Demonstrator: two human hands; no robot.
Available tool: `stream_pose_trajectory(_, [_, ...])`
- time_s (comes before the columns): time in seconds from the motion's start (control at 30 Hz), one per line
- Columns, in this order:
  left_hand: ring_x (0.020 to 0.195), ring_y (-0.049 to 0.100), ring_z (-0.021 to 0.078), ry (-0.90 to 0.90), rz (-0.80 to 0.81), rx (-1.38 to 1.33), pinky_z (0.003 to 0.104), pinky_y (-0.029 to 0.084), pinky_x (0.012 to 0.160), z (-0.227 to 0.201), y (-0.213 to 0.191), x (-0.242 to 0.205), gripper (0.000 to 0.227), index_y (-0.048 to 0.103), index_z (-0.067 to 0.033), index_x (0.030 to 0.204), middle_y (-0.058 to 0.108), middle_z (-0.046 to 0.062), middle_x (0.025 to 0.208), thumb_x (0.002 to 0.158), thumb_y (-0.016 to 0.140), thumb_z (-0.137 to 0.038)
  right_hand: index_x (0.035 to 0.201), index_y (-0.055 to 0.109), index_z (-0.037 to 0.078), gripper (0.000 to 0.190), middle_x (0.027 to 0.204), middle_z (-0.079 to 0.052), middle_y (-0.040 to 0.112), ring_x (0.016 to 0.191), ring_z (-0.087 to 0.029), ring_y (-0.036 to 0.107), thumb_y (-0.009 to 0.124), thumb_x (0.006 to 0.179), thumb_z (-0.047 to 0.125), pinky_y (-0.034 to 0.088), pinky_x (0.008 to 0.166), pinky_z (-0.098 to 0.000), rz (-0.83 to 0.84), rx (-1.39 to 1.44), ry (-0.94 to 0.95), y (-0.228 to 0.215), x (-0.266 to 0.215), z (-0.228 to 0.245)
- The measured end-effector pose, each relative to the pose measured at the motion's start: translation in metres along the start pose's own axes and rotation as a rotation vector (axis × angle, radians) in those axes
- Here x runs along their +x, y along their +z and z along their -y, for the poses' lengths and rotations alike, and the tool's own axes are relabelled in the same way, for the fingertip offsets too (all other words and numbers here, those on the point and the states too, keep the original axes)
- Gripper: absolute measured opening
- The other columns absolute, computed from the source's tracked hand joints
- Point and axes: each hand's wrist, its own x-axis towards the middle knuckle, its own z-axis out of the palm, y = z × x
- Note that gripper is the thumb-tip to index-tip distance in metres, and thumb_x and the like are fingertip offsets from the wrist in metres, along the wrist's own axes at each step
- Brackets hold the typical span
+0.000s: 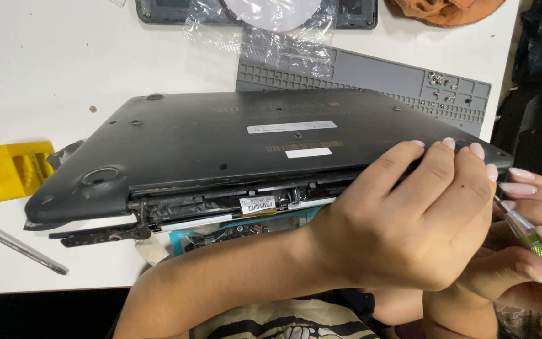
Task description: The person assembles a laptop by repeatedly picking up screws from a pile and using a green screwdriver to fasten them into the bottom casing. The person also handles a small black plastic piece and a bag of screws during the process.
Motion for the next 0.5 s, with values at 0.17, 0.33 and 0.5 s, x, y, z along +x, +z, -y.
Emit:
stream_pose_trajectory(0.17, [0.092,0.067,0.0249,-0.001,0.000,-0.021,0.033,0.056,0.081,0.000,0.000,-0.001,0.021,0.078,0.0018,0.097,0.071,0.015,0.103,0.112,0.063,0.005,0.097,0.051,-0.027,0.081,0.103,-0.043,0.059,0.100,-0.050,0.062,0.017,0.127,0.040,0.053,0.107,-0.0581,0.290,-0.057,0.003,-0.036,-0.001,-0.021])
stream_pose_trajectory(0.33, [0.093,0.068,0.0249,-0.005,0.000,-0.036,0.033,0.057,0.080,0.000,0.002,-0.002,0.021,0.079,0.0030,0.097,0.072,0.014,0.101,0.113,0.064,0.002,0.096,0.039,-0.016,0.066,0.104,-0.039,0.054,0.102,-0.046,0.060,0.025,0.130,0.039,0.052,0.105,-0.0521,-0.014,0.035,0.110,-0.003,-0.007,-0.004])
stream_pose_trajectory(0.5, [0.093,0.070,0.0233,0.040,0.003,0.012,0.032,0.056,0.081,0.003,0.000,-0.001,0.019,0.079,0.0017,0.098,0.072,0.013,0.101,0.112,0.065,0.003,0.106,0.036,-0.019,0.069,0.107,-0.037,0.050,0.101,-0.042,0.053,0.018,0.126,0.045,0.045,0.100,-0.0463,-0.027,0.025,0.189,0.003,-0.011,0.001])
